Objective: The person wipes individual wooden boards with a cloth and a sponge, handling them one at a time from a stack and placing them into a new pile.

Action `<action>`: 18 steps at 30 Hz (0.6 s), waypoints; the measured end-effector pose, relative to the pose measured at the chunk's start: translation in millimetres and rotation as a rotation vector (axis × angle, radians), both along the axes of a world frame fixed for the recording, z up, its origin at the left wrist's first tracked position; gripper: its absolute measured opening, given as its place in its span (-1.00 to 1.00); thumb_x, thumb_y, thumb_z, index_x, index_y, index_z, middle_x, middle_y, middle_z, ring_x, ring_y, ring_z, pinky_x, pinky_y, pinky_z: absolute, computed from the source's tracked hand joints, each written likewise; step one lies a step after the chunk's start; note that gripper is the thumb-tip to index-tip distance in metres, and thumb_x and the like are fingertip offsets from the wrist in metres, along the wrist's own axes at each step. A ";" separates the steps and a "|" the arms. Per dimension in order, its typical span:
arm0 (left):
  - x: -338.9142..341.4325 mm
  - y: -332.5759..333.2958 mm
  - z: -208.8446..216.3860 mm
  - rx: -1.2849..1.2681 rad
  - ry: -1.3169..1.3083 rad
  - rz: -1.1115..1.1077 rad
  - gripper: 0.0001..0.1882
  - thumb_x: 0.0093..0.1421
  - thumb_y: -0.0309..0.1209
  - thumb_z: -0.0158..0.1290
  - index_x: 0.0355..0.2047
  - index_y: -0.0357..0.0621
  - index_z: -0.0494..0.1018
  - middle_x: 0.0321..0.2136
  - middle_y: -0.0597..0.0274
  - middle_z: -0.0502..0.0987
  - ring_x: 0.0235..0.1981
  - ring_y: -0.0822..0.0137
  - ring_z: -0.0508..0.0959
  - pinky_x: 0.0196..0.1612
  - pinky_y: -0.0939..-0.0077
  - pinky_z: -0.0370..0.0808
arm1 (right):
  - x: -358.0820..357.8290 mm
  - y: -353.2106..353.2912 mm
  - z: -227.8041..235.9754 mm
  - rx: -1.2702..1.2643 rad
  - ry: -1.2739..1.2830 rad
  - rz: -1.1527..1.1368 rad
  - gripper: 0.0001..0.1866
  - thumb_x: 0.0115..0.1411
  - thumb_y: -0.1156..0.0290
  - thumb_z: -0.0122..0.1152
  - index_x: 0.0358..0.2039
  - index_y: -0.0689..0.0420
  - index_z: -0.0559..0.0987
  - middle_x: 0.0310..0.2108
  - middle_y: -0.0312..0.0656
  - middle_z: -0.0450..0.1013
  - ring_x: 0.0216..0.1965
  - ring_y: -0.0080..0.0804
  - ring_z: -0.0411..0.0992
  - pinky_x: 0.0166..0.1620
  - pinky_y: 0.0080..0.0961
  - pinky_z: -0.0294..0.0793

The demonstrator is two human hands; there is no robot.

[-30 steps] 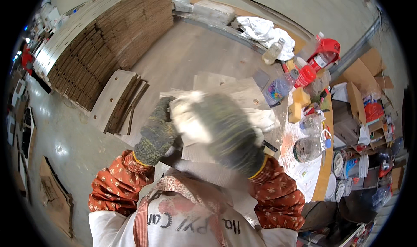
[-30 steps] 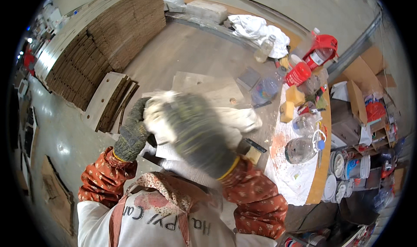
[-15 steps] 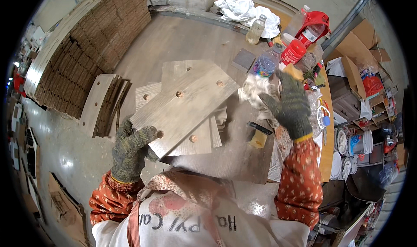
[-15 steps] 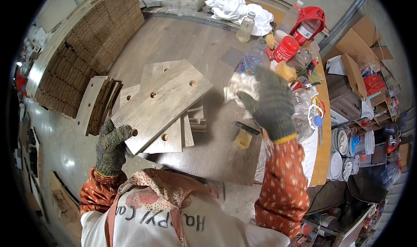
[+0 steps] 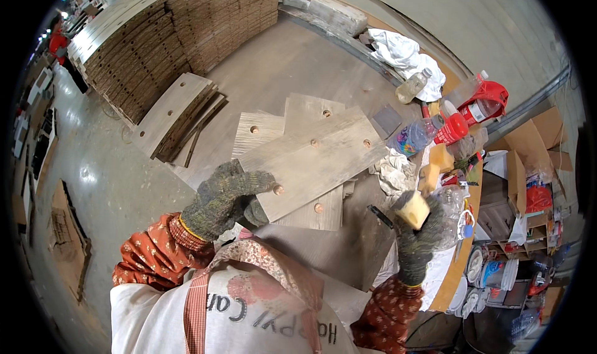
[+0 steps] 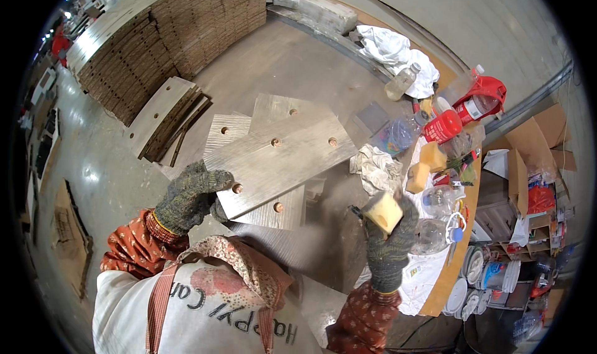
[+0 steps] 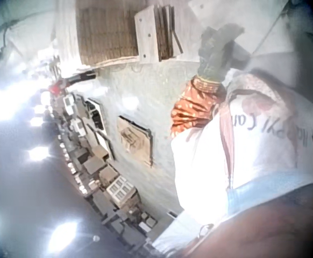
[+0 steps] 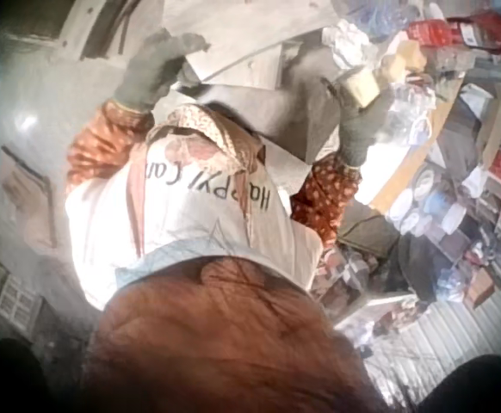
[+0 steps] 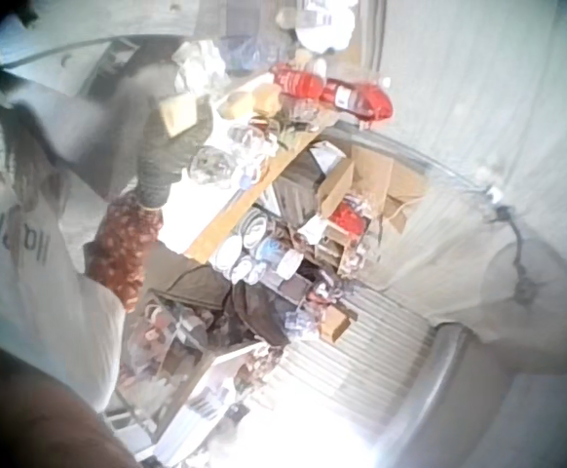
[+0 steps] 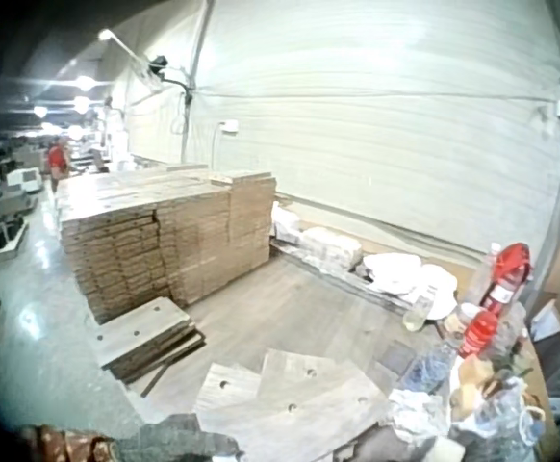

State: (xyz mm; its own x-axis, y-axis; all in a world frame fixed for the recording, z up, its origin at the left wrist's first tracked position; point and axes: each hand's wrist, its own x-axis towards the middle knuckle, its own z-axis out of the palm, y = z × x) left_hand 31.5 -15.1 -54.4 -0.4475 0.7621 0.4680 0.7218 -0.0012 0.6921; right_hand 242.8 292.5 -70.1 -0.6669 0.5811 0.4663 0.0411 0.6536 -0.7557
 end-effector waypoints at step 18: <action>10.0 11.4 -12.7 0.007 -0.265 0.174 -0.73 0.15 -0.51 0.10 -0.10 -0.19 0.51 -0.29 0.05 0.55 -0.39 0.29 0.61 -0.41 0.48 0.53 | -80.1 -112.1 68.3 0.493 -0.110 0.570 -0.36 0.18 0.32 0.16 0.27 0.12 0.25 0.00 -0.02 0.38 -0.08 -0.23 0.41 -0.03 -0.28 0.43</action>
